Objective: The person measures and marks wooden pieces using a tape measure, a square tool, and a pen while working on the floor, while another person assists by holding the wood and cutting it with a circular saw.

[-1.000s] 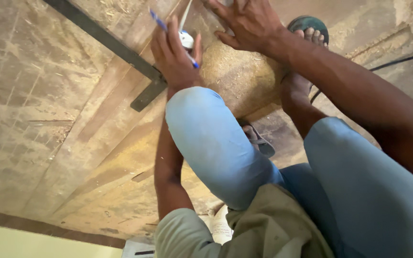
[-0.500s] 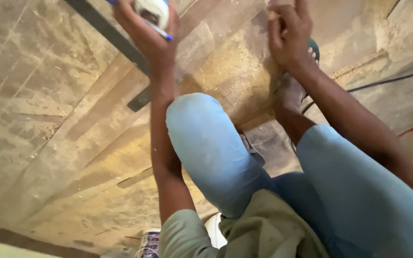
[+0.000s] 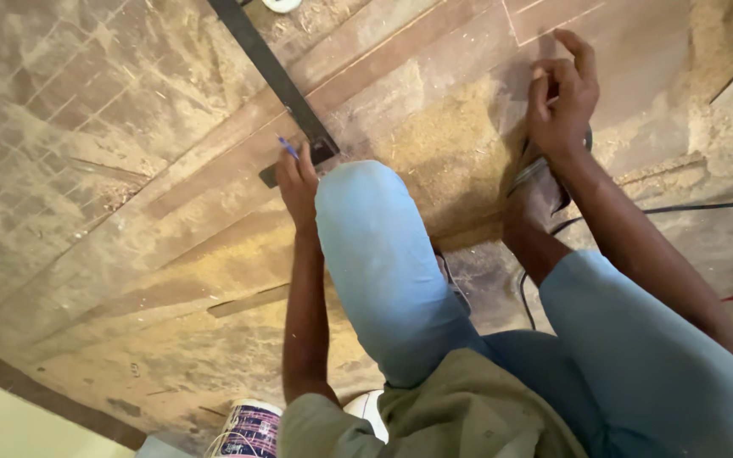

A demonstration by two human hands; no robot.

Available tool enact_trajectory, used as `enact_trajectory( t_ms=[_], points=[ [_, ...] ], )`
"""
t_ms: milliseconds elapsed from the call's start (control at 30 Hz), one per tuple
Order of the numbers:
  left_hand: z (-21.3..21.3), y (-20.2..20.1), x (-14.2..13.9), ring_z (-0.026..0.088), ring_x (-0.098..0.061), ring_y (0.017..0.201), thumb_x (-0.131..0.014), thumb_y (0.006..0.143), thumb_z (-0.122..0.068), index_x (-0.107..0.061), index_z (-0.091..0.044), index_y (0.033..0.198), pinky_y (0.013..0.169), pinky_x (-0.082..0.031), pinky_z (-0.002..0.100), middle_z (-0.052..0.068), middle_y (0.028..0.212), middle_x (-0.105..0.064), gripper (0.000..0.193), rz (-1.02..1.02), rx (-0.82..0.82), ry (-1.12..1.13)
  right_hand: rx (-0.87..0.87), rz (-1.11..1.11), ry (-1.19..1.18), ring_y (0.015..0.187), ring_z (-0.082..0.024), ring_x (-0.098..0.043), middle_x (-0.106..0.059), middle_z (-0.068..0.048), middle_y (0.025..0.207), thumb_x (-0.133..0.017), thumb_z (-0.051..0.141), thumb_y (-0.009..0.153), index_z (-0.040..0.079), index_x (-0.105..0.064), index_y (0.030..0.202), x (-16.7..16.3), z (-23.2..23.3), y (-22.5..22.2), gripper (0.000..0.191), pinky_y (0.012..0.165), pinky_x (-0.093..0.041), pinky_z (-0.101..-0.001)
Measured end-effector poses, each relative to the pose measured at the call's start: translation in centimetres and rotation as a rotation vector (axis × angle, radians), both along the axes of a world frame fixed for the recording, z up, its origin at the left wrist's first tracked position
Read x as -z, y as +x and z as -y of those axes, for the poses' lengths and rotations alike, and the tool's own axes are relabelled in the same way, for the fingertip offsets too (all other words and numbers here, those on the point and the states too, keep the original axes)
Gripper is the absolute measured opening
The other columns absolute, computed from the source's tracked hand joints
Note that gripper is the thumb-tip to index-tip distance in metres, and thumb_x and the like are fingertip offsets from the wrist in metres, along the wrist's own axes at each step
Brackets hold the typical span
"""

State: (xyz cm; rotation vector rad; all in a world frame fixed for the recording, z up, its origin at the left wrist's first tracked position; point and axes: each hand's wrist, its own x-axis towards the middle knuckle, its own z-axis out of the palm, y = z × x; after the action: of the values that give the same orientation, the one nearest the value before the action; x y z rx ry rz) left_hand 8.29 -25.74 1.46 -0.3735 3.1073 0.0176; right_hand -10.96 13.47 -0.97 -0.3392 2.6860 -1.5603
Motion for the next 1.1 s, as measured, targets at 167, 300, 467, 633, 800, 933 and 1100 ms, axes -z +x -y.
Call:
enact_trajectory(
  t_ms=[167,300,467,633,800,933,1100],
  points=[
    [2.7,1.6,0.7,0.045,-0.056,0.117,-0.066,0.097,-0.027,-0.056,0.002,0.137,0.099,-0.050,0.053,0.027,0.123,-0.057,0.050,-0.001,0.168,0.025,-0.060,-0.061,0.004,0.070,-0.012,-0.059,-0.060,-0.021,0.144,-0.062,-0.008,0.103,-0.005,-0.063,0.105,0.2,2.0,-1.0,0.004,0.056,-0.047,-0.0261],
    [3.5,1.5,-0.3,0.038,-0.058,0.116,-0.064,0.095,-0.014,-0.058,0.000,0.134,0.097,-0.053,0.047,0.021,0.122,-0.060,0.042,0.170,0.307,0.048,-0.083,-0.104,-0.049,0.065,-0.011,-0.056,-0.061,-0.024,0.139,-0.063,-0.010,0.102,-0.008,-0.065,0.107,0.3,3.1,-1.7,0.006,0.053,-0.044,-0.0276],
    [1.0,-0.6,-1.4,0.037,-0.059,0.102,-0.072,0.093,-0.019,-0.062,-0.002,0.127,0.081,-0.050,0.049,0.017,0.110,-0.060,0.039,0.126,0.350,0.204,-0.054,-0.057,-0.069,0.071,-0.012,-0.061,-0.061,-0.021,0.141,-0.064,-0.006,0.103,-0.005,-0.065,0.106,-1.2,3.0,-1.6,0.003,0.059,-0.050,-0.0270],
    [-2.4,-6.3,-2.9,0.040,-0.057,0.100,-0.082,0.086,-0.027,-0.058,0.001,0.128,0.085,-0.051,0.049,0.021,0.107,-0.055,0.056,0.054,0.491,0.352,-0.079,0.080,-0.081,0.067,-0.015,-0.061,-0.069,-0.020,0.116,-0.061,-0.002,0.101,-0.003,-0.069,0.103,-2.6,3.8,-0.9,0.008,0.057,-0.048,-0.0297],
    [-6.8,-14.9,-2.6,0.039,-0.058,0.107,-0.082,0.088,-0.032,-0.058,0.000,0.126,0.090,-0.051,0.047,0.021,0.115,-0.057,0.056,0.108,0.693,0.337,-0.133,0.574,-0.254,0.068,-0.013,-0.070,-0.073,-0.008,0.085,-0.060,0.026,0.110,0.000,-0.069,0.102,-1.9,5.3,-1.0,0.029,0.060,-0.055,-0.0288],
    [-7.3,-20.2,-3.5,0.036,-0.059,0.111,-0.077,0.096,-0.048,-0.057,0.006,0.128,0.093,-0.051,0.046,0.024,0.125,-0.058,0.066,0.242,0.749,0.346,-0.231,0.655,-0.182,0.068,-0.017,-0.069,-0.071,-0.010,0.078,-0.059,0.035,0.109,0.000,-0.071,0.097,-1.1,6.6,-2.1,0.039,0.063,-0.055,-0.0328],
    [-6.6,-23.5,-6.0,0.042,-0.052,0.126,-0.084,0.089,-0.056,-0.045,0.007,0.143,0.104,-0.043,0.053,0.028,0.135,-0.053,0.092,0.268,0.590,0.332,-0.248,0.404,0.117,0.062,-0.022,-0.067,-0.071,-0.015,0.073,-0.072,0.027,0.098,-0.002,-0.075,0.085,-0.9,7.4,-3.2,0.031,0.059,-0.053,-0.0378]
  ],
)
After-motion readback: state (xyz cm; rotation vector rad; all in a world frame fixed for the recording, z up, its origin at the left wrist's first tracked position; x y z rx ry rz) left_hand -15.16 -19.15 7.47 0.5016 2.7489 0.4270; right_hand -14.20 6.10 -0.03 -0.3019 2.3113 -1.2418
